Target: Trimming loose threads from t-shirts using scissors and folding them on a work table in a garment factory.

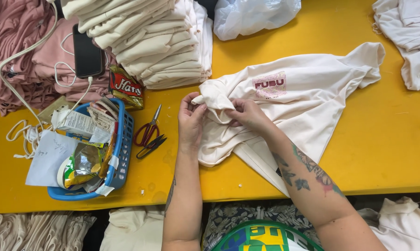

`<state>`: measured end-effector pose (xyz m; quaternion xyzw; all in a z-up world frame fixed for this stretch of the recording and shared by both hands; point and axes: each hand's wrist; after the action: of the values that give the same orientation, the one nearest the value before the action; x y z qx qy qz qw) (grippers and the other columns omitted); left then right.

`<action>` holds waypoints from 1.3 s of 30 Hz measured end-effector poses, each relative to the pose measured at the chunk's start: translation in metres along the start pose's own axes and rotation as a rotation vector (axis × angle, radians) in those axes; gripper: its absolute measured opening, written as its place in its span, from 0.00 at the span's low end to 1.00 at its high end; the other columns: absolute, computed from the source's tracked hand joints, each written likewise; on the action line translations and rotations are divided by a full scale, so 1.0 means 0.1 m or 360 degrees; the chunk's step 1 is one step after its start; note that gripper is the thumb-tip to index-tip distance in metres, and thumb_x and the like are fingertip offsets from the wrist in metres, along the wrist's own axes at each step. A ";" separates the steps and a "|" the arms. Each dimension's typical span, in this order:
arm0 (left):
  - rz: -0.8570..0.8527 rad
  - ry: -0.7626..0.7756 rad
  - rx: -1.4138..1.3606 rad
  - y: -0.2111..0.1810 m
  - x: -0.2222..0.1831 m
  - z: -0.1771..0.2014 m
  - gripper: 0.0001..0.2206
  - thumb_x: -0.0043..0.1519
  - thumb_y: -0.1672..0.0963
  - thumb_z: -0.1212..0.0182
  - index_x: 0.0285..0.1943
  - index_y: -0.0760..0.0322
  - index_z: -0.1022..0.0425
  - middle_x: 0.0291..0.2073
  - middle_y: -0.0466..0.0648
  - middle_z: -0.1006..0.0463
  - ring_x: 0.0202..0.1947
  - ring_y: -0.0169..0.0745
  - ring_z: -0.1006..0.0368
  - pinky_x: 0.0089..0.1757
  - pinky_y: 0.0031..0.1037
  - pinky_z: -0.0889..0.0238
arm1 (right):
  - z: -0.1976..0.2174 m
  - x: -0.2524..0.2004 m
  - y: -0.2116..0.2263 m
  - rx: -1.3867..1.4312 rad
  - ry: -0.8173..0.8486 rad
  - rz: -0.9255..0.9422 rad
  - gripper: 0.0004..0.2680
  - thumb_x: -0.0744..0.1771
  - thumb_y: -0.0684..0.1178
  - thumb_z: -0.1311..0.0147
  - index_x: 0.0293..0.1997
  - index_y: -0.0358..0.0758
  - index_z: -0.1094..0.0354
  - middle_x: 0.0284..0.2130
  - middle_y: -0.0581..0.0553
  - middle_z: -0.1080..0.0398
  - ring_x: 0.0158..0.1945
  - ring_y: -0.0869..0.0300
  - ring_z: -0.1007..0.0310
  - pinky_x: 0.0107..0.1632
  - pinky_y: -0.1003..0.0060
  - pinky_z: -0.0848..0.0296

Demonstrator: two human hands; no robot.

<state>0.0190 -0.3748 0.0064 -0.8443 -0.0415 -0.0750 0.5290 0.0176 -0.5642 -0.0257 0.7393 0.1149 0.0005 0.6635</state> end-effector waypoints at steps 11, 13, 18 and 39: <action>-0.0062 -0.0032 0.0447 0.23 0.02 0.04 0.08 0.63 0.60 0.33 0.47 0.63 0.27 0.32 0.43 0.24 0.31 0.29 0.22 0.39 0.22 0.23 | 0.33 0.27 -0.22 0.1019 -0.0172 0.0169 0.08 0.71 0.55 0.50 0.51 0.49 0.31 0.46 0.52 0.22 0.49 0.63 0.21 0.53 0.56 0.19; 0.0074 0.0194 0.0240 0.13 -0.06 -0.10 0.29 0.60 0.61 0.29 0.69 0.61 0.39 0.48 0.48 0.27 0.42 0.32 0.23 0.45 0.25 0.21 | 0.44 0.41 -0.34 0.0601 -0.0084 0.0188 0.10 0.71 0.59 0.48 0.50 0.47 0.28 0.46 0.45 0.22 0.48 0.55 0.23 0.55 0.52 0.24; 0.0084 -0.0154 0.0097 0.41 0.14 0.19 0.12 0.63 0.62 0.38 0.55 0.60 0.26 0.42 0.45 0.21 0.39 0.33 0.20 0.40 0.26 0.21 | 0.22 0.25 -0.28 0.0292 -0.0079 0.0209 0.09 0.71 0.57 0.46 0.45 0.46 0.26 0.37 0.51 0.24 0.41 0.63 0.26 0.49 0.61 0.23; 0.0399 -0.0119 -0.1012 0.54 0.13 0.24 0.14 0.69 0.62 0.50 0.63 0.56 0.32 0.56 0.57 0.22 0.55 0.56 0.23 0.55 0.49 0.26 | -0.09 0.01 -0.05 0.1260 0.0016 -0.0316 0.13 0.67 0.52 0.38 0.50 0.34 0.31 0.44 0.37 0.23 0.48 0.49 0.19 0.54 0.52 0.19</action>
<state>0.0422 -0.3772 -0.0493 -0.9676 0.0688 0.0124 0.2427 0.0164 -0.5546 -0.0298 0.9228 0.1803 -0.1042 0.3241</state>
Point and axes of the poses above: each hand's wrist, its own x-axis towards the middle knuckle, its own z-axis out of the back of the hand, y = z × x
